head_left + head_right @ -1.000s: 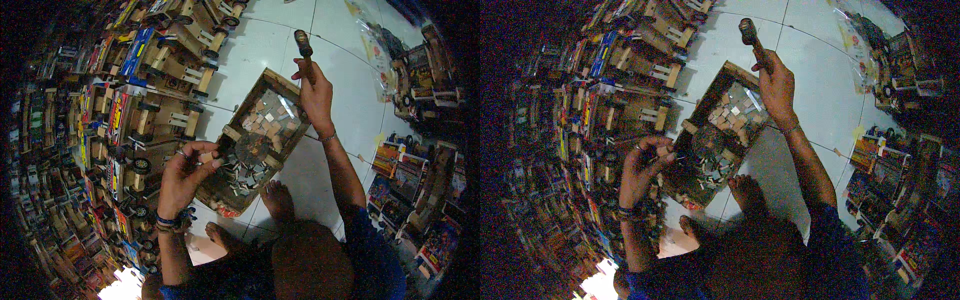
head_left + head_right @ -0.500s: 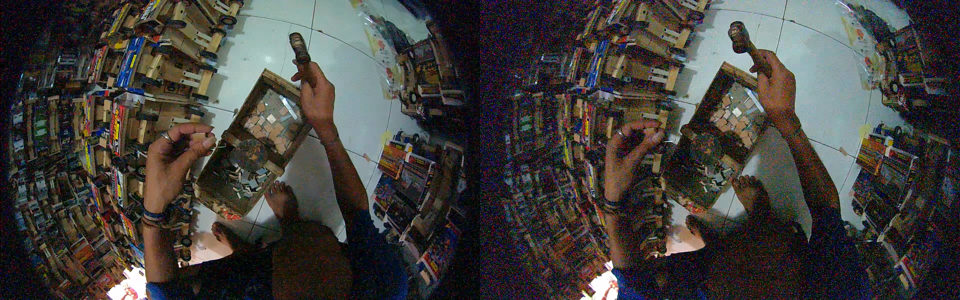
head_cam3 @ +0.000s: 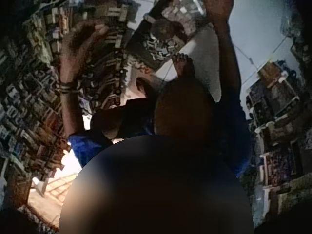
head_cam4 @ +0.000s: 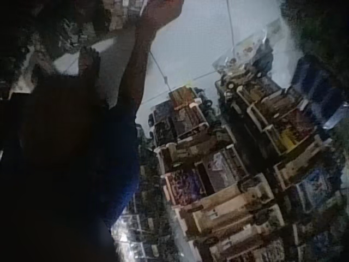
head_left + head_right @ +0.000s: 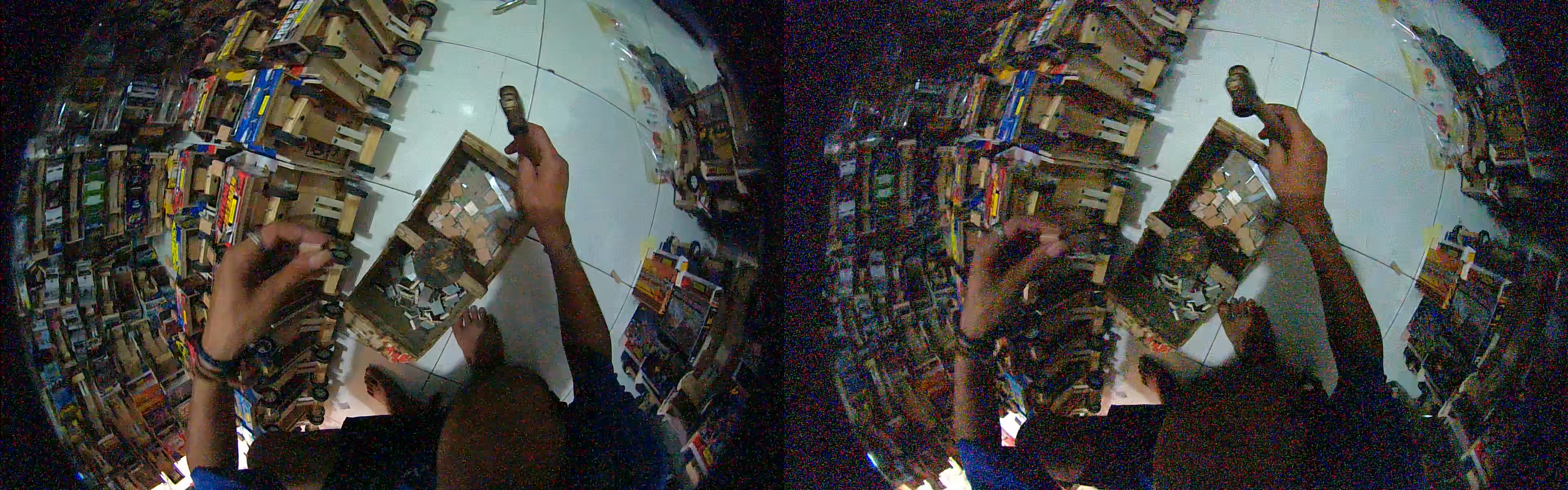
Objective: The person assembles wooden toy cars by hammering small metal pieces into the wooden bodies. They pick up each car, position the metal piece, and use a hammer to secure it before placing the car back in the row.
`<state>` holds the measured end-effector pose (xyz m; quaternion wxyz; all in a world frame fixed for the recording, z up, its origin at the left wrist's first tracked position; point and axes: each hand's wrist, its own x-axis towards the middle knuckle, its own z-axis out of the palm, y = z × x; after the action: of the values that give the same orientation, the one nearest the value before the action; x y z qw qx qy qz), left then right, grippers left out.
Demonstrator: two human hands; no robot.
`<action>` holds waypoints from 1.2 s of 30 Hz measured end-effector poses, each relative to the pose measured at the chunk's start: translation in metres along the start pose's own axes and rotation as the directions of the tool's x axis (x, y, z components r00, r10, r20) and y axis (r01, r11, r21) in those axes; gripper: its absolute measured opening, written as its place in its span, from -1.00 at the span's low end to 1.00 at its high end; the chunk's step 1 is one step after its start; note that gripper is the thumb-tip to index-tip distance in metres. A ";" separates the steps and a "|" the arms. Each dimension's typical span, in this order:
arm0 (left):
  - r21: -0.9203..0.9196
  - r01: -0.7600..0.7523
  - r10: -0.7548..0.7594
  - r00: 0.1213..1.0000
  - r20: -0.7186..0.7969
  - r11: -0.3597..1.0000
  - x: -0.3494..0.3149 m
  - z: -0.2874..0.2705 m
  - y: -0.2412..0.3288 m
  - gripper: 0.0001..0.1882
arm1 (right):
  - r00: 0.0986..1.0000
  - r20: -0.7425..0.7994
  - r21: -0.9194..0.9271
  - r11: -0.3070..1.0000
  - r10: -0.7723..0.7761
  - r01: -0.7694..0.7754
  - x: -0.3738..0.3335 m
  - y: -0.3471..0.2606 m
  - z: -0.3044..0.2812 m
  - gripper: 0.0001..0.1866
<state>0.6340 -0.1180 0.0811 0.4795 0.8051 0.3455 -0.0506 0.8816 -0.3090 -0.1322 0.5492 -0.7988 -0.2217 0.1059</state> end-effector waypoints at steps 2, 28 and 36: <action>-0.034 0.113 -0.113 0.994 0.003 0.993 -0.020 -0.009 -0.005 -0.80 | 1.000 -0.006 -0.012 1.000 0.006 -0.006 0.000 0.000 -0.001 -0.53; -0.251 0.138 -0.174 0.977 -0.125 0.958 -0.148 -0.030 -0.080 -0.69 | 0.961 0.037 -0.245 0.930 -0.273 0.273 -0.002 0.009 0.002 -0.69; -0.369 0.119 -0.096 0.992 0.080 0.922 -0.106 -0.001 -0.083 -0.68 | 0.969 0.056 -0.272 0.931 -0.239 0.245 -0.001 0.010 0.005 -0.68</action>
<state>0.5039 -0.1457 0.0646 0.6301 0.6774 0.3780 -0.0345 0.8816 -0.3084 -0.1432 0.4385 -0.8331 -0.3369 0.0142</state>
